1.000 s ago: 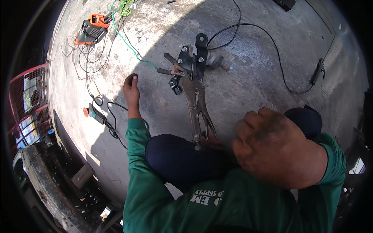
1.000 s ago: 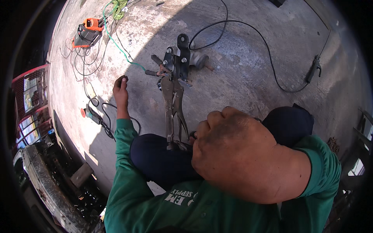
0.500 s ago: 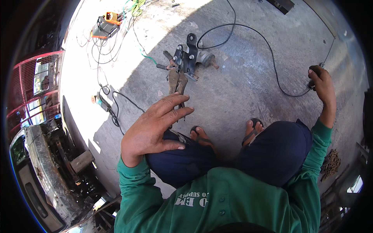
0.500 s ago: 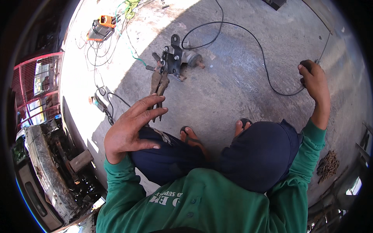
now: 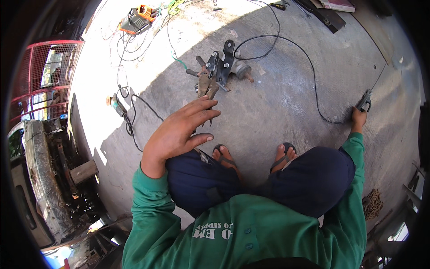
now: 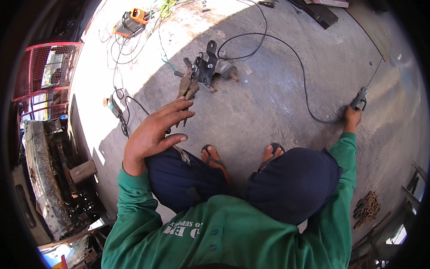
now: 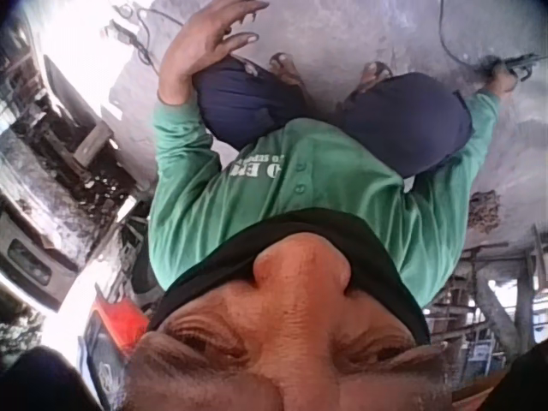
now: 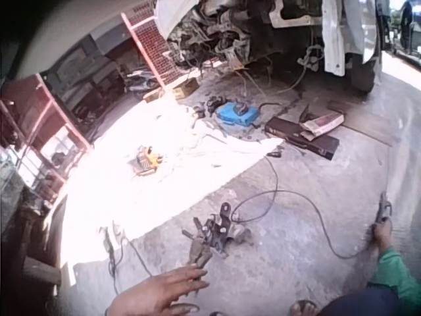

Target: The person grinds a metal part using an angle grinder, then secures it with locking pliers and welds it using a welding gun. The person handles the metal part, pliers, and welding equipment throughout the process.

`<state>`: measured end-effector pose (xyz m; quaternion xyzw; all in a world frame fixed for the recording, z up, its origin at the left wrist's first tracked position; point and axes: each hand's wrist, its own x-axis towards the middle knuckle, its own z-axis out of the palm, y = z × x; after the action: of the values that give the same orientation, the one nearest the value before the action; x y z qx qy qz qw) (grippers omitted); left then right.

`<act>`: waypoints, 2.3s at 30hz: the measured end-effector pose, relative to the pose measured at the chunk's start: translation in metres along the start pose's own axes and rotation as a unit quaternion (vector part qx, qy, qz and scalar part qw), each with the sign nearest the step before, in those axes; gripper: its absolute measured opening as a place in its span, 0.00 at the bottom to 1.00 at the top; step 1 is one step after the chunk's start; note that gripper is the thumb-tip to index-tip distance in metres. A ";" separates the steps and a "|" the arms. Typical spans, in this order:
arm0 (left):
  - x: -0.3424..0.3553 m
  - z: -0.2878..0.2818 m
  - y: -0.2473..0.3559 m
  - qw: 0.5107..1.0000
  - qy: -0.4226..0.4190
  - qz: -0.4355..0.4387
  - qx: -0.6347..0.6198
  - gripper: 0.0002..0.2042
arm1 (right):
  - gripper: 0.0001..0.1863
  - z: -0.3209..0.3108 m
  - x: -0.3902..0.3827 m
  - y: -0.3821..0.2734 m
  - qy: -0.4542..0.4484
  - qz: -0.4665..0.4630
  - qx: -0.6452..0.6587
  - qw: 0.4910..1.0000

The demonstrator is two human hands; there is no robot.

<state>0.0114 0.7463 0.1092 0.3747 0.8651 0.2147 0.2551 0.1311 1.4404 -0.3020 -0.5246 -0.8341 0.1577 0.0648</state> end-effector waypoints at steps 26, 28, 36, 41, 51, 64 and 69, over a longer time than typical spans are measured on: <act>-0.001 0.016 -0.014 0.996 0.074 0.013 0.053 0.23 | 0.29 -0.270 -0.242 -0.279 -0.326 -0.447 0.223 0.803; -0.003 0.016 -0.015 0.996 0.073 0.015 0.054 0.23 | 0.30 -0.262 -0.251 -0.289 -0.321 -0.448 0.184 0.814; -0.002 0.019 -0.017 0.995 0.052 0.032 0.081 0.18 | 0.30 -0.230 -0.266 -0.308 -0.293 -0.520 0.172 0.784; -0.001 0.019 -0.018 0.995 0.044 0.032 0.081 0.16 | 0.29 -0.218 -0.266 -0.312 -0.267 -0.555 0.175 0.768; -0.001 0.017 -0.021 0.996 0.034 0.037 0.080 0.14 | 0.30 -0.211 -0.273 -0.322 -0.291 -0.557 0.154 0.763; -0.002 0.013 -0.019 0.997 0.011 0.030 0.076 0.19 | 0.31 -0.211 -0.276 -0.323 -0.268 -0.569 0.142 0.765; -0.004 0.017 -0.014 0.996 0.078 0.012 0.045 0.31 | 0.31 -0.213 -0.276 -0.323 -0.276 -0.562 0.141 0.767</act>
<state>0.0165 0.7372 0.0890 0.3784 0.8866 0.2070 0.1673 0.0344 1.1057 0.0211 0.1196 -0.9300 0.3470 -0.0179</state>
